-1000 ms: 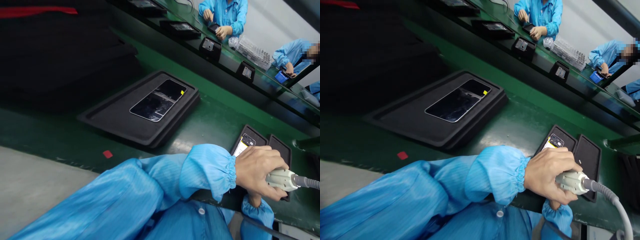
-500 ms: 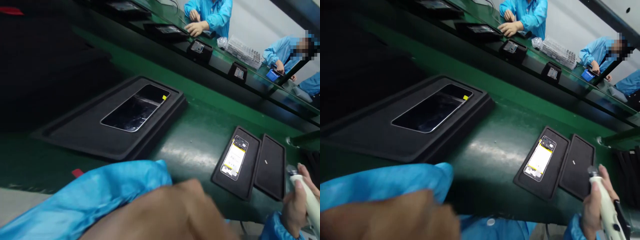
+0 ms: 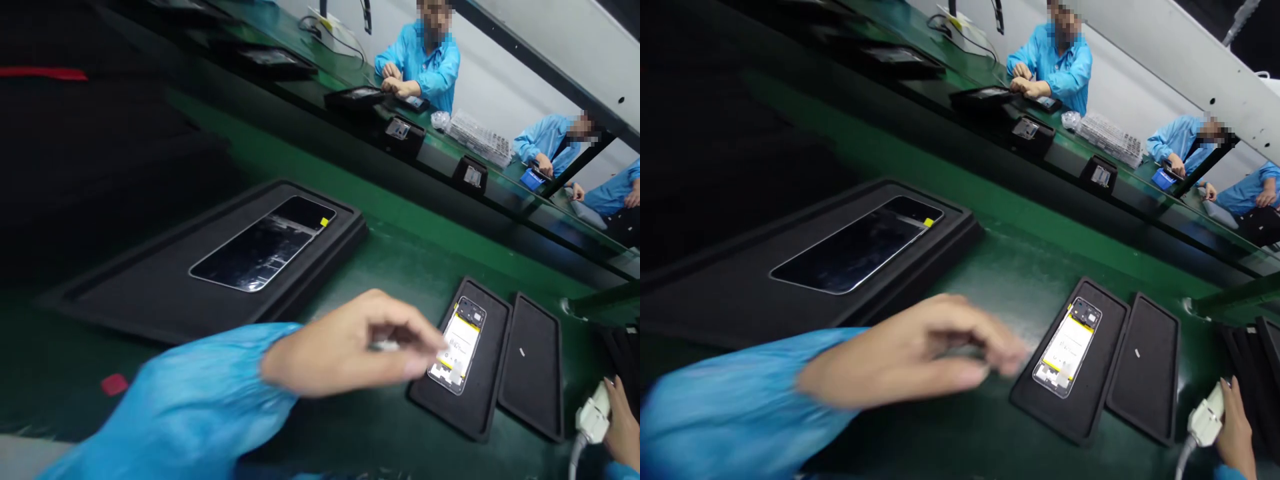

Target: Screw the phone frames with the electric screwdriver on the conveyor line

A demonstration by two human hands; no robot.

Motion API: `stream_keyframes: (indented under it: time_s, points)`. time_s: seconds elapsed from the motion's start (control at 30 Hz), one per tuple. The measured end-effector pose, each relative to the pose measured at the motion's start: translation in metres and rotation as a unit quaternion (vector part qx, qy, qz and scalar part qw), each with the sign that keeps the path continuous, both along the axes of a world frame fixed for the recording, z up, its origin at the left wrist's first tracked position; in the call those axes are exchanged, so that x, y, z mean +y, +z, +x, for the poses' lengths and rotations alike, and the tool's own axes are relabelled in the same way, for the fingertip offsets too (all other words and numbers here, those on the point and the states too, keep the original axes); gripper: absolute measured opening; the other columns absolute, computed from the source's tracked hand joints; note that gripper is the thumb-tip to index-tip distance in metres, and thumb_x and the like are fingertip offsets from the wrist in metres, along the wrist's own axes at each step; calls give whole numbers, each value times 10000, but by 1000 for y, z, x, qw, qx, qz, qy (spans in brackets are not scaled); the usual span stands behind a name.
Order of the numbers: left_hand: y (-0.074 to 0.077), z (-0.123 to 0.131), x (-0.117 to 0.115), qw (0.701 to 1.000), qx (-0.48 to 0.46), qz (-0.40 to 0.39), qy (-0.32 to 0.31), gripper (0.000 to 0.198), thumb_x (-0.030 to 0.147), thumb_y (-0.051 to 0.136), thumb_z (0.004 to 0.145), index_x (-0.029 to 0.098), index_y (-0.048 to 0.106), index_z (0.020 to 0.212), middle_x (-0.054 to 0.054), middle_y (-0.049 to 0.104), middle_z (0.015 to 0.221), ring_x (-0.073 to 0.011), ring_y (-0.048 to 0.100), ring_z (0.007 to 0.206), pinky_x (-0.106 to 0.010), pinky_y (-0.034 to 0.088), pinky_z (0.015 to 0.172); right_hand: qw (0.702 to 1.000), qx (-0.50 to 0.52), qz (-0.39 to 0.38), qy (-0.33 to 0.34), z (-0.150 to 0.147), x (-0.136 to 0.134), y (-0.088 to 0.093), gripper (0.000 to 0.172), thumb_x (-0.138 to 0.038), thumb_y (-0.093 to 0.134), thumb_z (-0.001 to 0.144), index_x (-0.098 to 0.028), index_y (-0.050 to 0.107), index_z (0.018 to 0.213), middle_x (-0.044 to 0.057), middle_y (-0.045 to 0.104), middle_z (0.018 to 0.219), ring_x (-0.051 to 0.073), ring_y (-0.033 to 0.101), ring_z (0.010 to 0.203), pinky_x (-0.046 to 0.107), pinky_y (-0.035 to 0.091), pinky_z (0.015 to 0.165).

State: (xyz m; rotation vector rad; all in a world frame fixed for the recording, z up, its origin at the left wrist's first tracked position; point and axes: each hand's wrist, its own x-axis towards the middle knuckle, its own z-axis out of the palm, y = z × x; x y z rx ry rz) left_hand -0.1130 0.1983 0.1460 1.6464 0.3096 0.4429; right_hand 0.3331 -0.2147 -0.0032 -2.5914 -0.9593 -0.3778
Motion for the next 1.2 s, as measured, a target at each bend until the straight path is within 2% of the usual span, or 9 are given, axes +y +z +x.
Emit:
stream_keyframes:
  time_s: [0.17, 0.3, 0.4, 0.53, 0.7, 0.87, 1.0, 1.1, 1.2]
  points:
    - [-56, 51, 7, 983, 118, 116, 76, 366, 284, 560, 793, 169, 642, 1130, -113, 605, 1242, -239, 622, 1061, -387, 499, 952, 998, -6, -54, -31, 0, -1, 10, 680, -368, 487, 561, -180, 554, 1211, 193, 561, 1260, 389, 590, 1090, 474, 533, 760]
    - [-92, 94, -27, 966, 158, 203, -5, 517, 205, 546, 822, 119, 471, 1326, -164, 310, 1477, -248, 228, 1409, -471, 235, 1166, 984, -167, -16, -52, -79, 44, 36, 616, -308, 412, 756, -130, 504, 1338, 185, 495, 1354, 394, 584, 1100, 503, 536, 753]
    - [-101, 115, -50, 948, 187, 257, -27, 642, 318, 620, 815, 120, 387, 1380, -171, 202, 1518, -287, 79, 1438, -580, 113, 1165, 974, -214, 57, 41, -164, 99, 46, 457, -242, 501, 867, -134, 533, 1310, 154, 595, 1247, 336, 624, 1054, 459, 538, 852]
    - [-104, 127, -57, 923, 233, 304, -26, 869, 436, 723, 713, 98, 322, 1405, -204, 138, 1528, -329, 21, 1438, -647, 49, 1135, 958, -92, 80, 261, -260, 157, 27, 452, -151, 569, 881, -158, 486, 1326, 144, 568, 1287, 274, 590, 1129, 447, 524, 918]
    - [-101, 128, -53, 925, 235, 298, -29, 794, 247, 650, 662, 93, 354, 1382, -211, 210, 1512, -358, 49, 1429, -634, 33, 1143, 953, -24, 43, 300, -302, 175, 2, 552, -244, 546, 919, -140, 332, 1418, 187, 506, 1343, 323, 457, 1272, 661, 337, 1036]
    - [-90, 120, -48, 957, 169, 237, -13, 787, 90, 504, 648, 71, 308, 1410, -182, 251, 1502, -328, 135, 1419, -511, 188, 1184, 947, -25, 12, 322, -301, 173, 1, 547, -210, 509, 933, -150, 299, 1434, 165, 506, 1351, 305, 407, 1313, 642, 353, 1042]
    - [-91, 122, -36, 998, 39, 31, 48, 757, 31, 409, 638, 133, 357, 1386, -104, 371, 1464, -208, 332, 1366, -406, 266, 1185, 944, -20, 23, 329, -300, 174, 1, 502, -201, 512, 931, -145, 346, 1401, 164, 496, 1359, 307, 410, 1311, 646, 377, 1022]
    - [-101, 133, -34, 993, 2, -113, 42, 777, 17, 386, 618, 88, 310, 1388, -148, 390, 1445, -192, 393, 1329, -384, 358, 1136, 943, -9, 93, 320, -300, 173, 2, 453, -223, 545, 916, -149, 423, 1346, 168, 509, 1342, 312, 468, 1263, 598, 447, 982]
    - [-109, 133, -34, 993, 15, -110, 51, 775, 34, 406, 663, 61, 241, 1420, -188, 337, 1464, -205, 360, 1349, -416, 331, 1146, 948, -28, 202, 245, -304, 167, 2, 322, -165, 582, 881, -156, 555, 1203, 155, 599, 1211, 282, 590, 1108, 443, 559, 836]
